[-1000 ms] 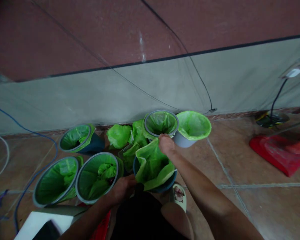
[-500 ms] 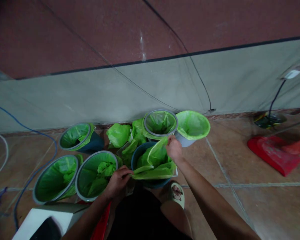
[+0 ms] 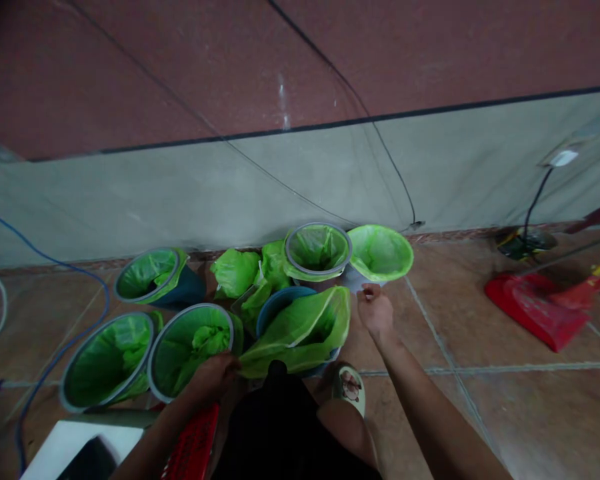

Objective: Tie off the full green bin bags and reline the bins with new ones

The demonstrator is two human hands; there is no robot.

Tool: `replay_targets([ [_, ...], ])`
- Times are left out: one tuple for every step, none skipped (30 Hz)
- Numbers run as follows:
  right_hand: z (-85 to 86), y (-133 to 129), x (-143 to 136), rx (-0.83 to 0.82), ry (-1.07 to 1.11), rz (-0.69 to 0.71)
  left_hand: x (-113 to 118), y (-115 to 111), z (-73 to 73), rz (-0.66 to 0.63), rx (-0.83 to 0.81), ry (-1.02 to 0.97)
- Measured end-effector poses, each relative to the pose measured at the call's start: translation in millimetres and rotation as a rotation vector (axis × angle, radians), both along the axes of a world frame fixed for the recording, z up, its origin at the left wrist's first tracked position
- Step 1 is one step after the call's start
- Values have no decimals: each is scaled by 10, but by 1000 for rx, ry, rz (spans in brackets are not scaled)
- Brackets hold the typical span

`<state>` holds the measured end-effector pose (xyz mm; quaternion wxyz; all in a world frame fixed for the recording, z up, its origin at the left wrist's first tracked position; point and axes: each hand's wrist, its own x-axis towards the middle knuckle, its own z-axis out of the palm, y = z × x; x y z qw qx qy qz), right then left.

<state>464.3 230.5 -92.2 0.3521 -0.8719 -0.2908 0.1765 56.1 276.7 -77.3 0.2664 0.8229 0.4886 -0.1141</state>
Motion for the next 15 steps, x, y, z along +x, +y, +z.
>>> replay_targets([
  [-53, -125, -27, -10, 45, -4, 51, 12, 52, 10, 10, -27],
  [-109, -260, -79, -20, 113, -5, 129, 30, 102, 24, 24, -70],
  [-166, -400, -155, -24, 210, -6, 231, 52, 146, 37, 39, -122],
  [-222, -536, -249, -23, 328, -17, 354, 77, 178, 45, 55, -174],
  [-277, -663, -354, -21, 451, -31, 494, 101, 199, 30, 68, -217],
  [-329, -771, -460, -24, 570, -40, 645, 122, 208, -5, 80, -247],
  [-380, -856, -558, -34, 674, -48, 803, 141, 207, -59, 93, -261],
  [-428, -912, -637, -46, 748, -53, 960, 155, 198, -121, 105, -253],
  [-473, -938, -690, -60, 787, -61, 1110, 167, 185, -173, 114, -216],
  [-511, -934, -712, -78, 786, -70, 1244, 176, 169, -197, 119, -151],
  [-537, -902, -703, -93, 739, -79, 1358, 183, 153, -198, 122, -86],
  [-547, -845, -668, -103, 649, -78, 1445, 191, 136, -184, 124, -26],
  [-537, -767, -613, -108, 515, -61, 1503, 199, 120, -159, 126, 20],
  [-507, -671, -545, -110, 346, -31, 1531, 207, 104, -135, 133, 46],
  [-458, -561, -473, -112, 157, 18, 1532, 214, 87, -112, 141, 64],
])
